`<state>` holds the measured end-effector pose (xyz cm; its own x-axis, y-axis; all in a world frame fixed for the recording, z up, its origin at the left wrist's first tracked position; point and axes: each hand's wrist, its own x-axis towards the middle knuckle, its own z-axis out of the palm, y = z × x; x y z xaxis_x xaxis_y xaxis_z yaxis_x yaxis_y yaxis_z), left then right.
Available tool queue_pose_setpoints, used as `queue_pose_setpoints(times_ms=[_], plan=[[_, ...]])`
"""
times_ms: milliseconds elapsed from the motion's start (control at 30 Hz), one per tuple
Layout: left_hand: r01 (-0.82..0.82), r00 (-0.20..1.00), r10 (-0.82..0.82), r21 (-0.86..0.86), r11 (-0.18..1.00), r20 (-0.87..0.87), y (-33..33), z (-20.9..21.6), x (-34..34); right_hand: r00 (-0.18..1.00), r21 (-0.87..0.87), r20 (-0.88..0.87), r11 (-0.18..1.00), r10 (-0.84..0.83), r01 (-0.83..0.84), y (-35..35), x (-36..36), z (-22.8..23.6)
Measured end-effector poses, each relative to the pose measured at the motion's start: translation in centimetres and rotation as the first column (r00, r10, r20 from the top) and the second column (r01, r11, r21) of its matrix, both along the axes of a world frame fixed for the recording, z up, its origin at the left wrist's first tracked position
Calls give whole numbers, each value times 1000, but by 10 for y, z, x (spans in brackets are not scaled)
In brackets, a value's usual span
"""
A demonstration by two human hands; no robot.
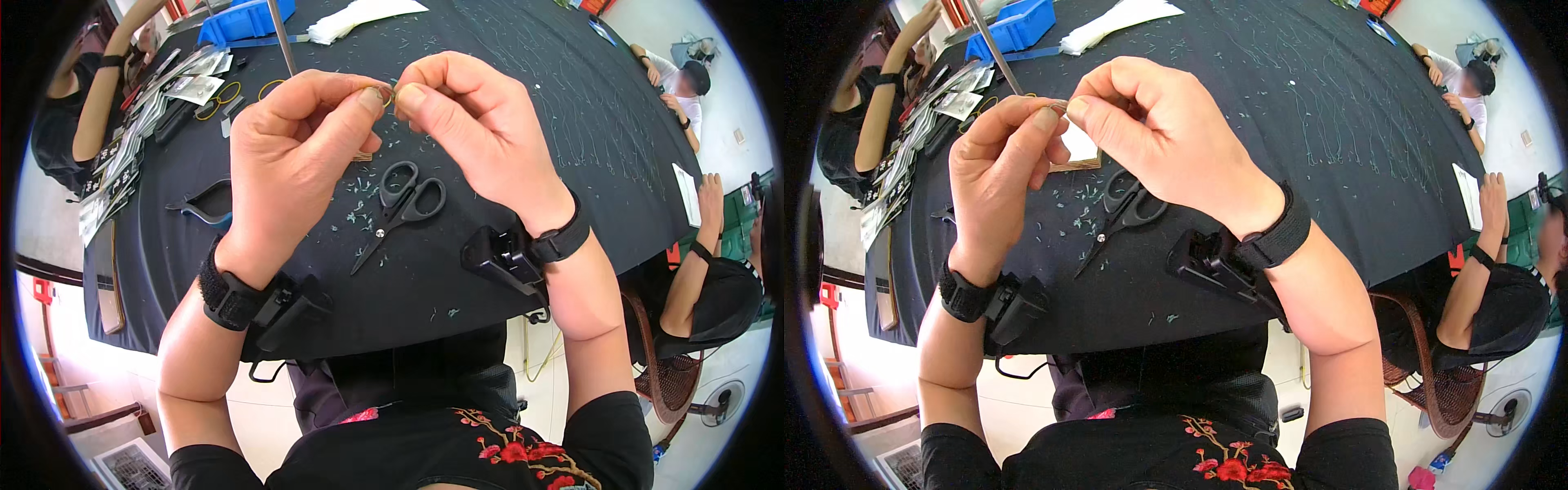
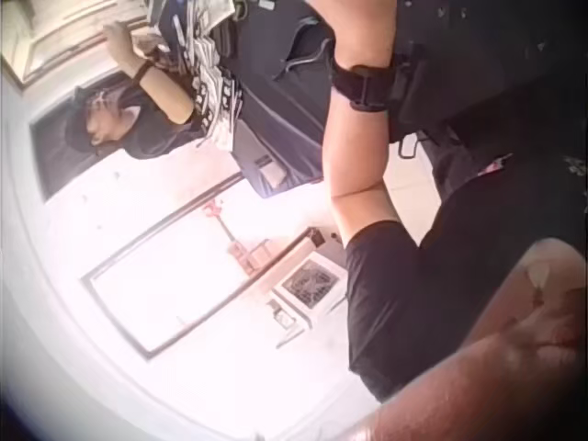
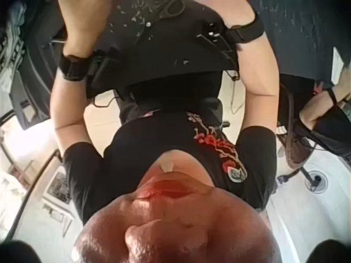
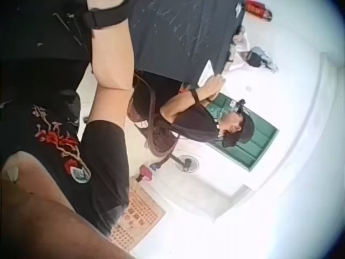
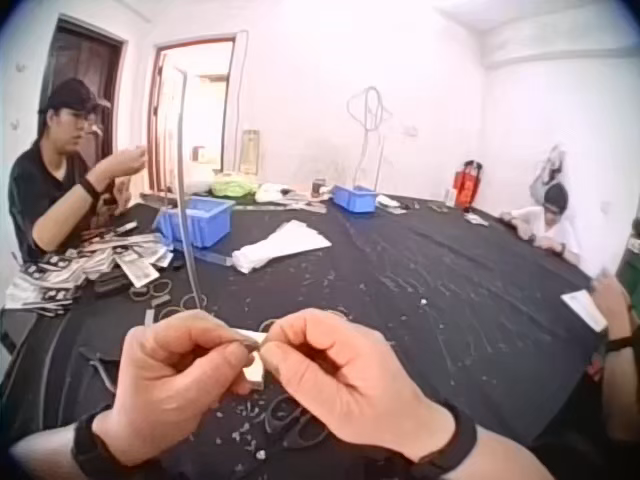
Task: Manually assembling and trimming small fishing lure components using tools.
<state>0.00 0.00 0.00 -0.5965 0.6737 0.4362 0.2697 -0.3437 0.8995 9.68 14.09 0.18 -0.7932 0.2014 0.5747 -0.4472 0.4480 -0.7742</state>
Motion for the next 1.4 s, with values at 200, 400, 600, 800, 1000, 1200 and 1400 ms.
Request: queue_pose_setpoints(times_ms=[200,400,600,800,1000,1200,1400], plan=[[-53,998,53,0,999,37,0,-3,1,993,156,-75,982,-95,106,-5,0,0],[4,999,-3,-14,1000,50,2,-2,3,987,177,-118,975,-112,132,-2,-2,-1],[51,996,-51,13,999,74,2,-4,4,973,225,-170,956,-153,190,-2,-2,-1],[6,999,-4,-30,1000,45,0,-4,3,980,198,-142,966,-138,164,-4,-1,-1],[11,997,-12,6,1000,73,0,-1,4,978,112,-175,985,-112,133,0,-1,-1],[19,1000,-19,0,1000,2,0,-5,4,956,178,-280,975,-82,136,3,-7,-6],[6,1000,-6,-18,1000,-6,0,-5,9,990,34,-117,996,-78,83,-3,1,1]])
